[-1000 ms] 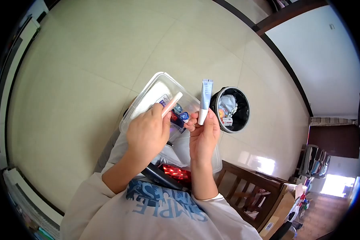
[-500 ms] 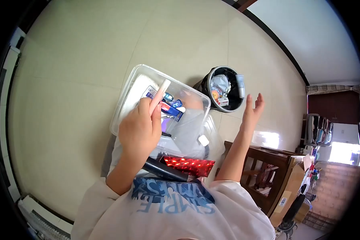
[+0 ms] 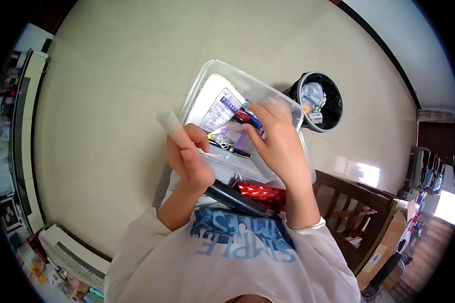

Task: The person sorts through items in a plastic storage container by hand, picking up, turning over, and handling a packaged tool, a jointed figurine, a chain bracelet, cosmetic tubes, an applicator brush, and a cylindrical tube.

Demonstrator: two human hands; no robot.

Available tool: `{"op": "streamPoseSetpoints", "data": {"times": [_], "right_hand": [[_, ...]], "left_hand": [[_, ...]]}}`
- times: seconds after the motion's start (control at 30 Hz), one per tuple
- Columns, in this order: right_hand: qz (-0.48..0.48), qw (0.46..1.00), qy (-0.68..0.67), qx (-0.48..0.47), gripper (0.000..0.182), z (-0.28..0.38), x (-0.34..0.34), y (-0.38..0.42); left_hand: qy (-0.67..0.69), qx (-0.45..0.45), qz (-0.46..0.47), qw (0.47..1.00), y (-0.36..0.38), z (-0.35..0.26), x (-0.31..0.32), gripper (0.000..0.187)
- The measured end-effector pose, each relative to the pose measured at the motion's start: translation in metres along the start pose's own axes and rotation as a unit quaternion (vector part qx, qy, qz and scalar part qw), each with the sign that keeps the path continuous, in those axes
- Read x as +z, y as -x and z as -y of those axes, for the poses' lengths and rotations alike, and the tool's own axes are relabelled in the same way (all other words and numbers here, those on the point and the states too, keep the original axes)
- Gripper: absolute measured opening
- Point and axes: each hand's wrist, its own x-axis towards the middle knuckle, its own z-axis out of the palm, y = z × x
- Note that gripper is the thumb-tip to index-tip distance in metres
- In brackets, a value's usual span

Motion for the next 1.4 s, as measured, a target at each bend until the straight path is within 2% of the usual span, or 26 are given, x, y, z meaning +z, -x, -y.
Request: {"op": "streamPoseSetpoints", "data": {"times": [0.03,0.1,0.17,0.23,0.3,0.37,0.43,0.47,0.53,0.77,0.83,0.87,0.93,1.0,1.07,1.1,1.17,1.23,1.3,1.37,1.4], "right_hand": [[0.001,1.0,-0.004,-0.001,0.023,0.0,0.003,0.0],[0.099,0.985,0.094,0.106,0.032,-0.004,0.012,-0.001],[0.13,0.978,0.121,0.113,0.033,-0.012,0.02,0.0],[0.235,0.945,0.199,0.114,0.032,-0.017,0.028,0.004],[0.225,0.948,0.201,0.1,0.031,-0.022,0.037,0.01],[0.215,0.951,0.203,0.088,0.03,-0.028,0.043,0.014],[0.151,0.96,0.236,0.002,0.016,-0.034,0.046,0.018],[0.149,0.96,0.237,0.003,0.016,-0.037,0.05,0.02],[0.192,0.97,0.134,0.06,0.027,-0.043,0.055,0.022],[0.225,0.971,0.076,0.037,0.027,-0.027,0.036,0.016],[0.239,0.961,0.016,0.138,0.026,-0.014,0.021,0.011],[0.24,0.961,0.016,0.137,0.026,-0.008,0.014,0.01],[0.104,0.983,-0.115,0.1,0.026,0.006,0.002,0.009],[0.091,0.983,-0.118,0.105,0.027,0.01,-0.013,0.009],[0.068,0.984,-0.125,0.107,0.03,0.001,-0.022,0.011],[0.067,0.984,-0.125,0.107,0.03,0.001,-0.029,0.011],[0.078,0.941,-0.256,0.207,0.027,0.005,-0.047,0.009],[0.056,0.939,-0.287,0.18,0.027,-0.004,-0.053,0.012],[0.013,0.88,-0.431,0.199,0.025,-0.005,-0.06,0.012],[0.001,0.881,-0.433,0.192,0.02,-0.005,-0.065,0.011],[-0.046,0.869,-0.462,0.171,0.018,-0.006,-0.065,0.01]], "left_hand": [[-0.004,0.001,0.0,1.0,0.0,0.0,-0.001,0.041],[-0.007,0.003,0.002,1.0,0.0,0.003,-0.004,0.039],[0.009,-0.006,0.006,1.0,-0.001,0.0,-0.006,0.035],[0.012,-0.017,0.037,0.999,0.001,0.0,-0.005,0.032],[0.028,-0.03,0.049,0.998,0.0,-0.001,-0.004,0.03],[0.045,-0.084,0.04,0.995,-0.001,-0.005,-0.001,0.03],[0.035,-0.088,0.056,0.994,0.002,-0.007,-0.001,0.029],[0.026,-0.09,0.072,0.993,0.003,-0.007,0.0,0.028],[0.025,-0.084,0.076,0.993,0.004,-0.005,0.0,0.028],[0.036,-0.08,0.068,0.994,0.003,-0.003,-0.003,0.027],[0.014,-0.076,0.057,0.995,-0.003,-0.002,-0.005,0.027],[-0.007,-0.073,0.046,0.996,-0.005,-0.001,-0.005,0.027],[-0.006,-0.079,0.044,0.996,-0.007,0.002,-0.006,0.025],[-0.006,-0.085,0.041,0.996,-0.009,0.007,-0.006,0.024],[-0.086,-0.058,0.0,0.995,-0.011,0.013,-0.006,0.023],[-0.085,-0.057,0.001,0.995,-0.012,0.011,-0.007,0.023],[-0.131,-0.084,0.036,0.987,-0.014,0.009,-0.006,0.015],[-0.17,-0.09,0.052,0.98,-0.012,0.008,-0.005,0.013],[-0.21,-0.095,0.067,0.971,-0.01,0.006,-0.002,0.013],[-0.234,-0.074,0.105,0.964,-0.008,0.002,0.0,0.017],[-0.233,-0.073,0.104,0.964,-0.008,0.0,0.001,0.017]]}}
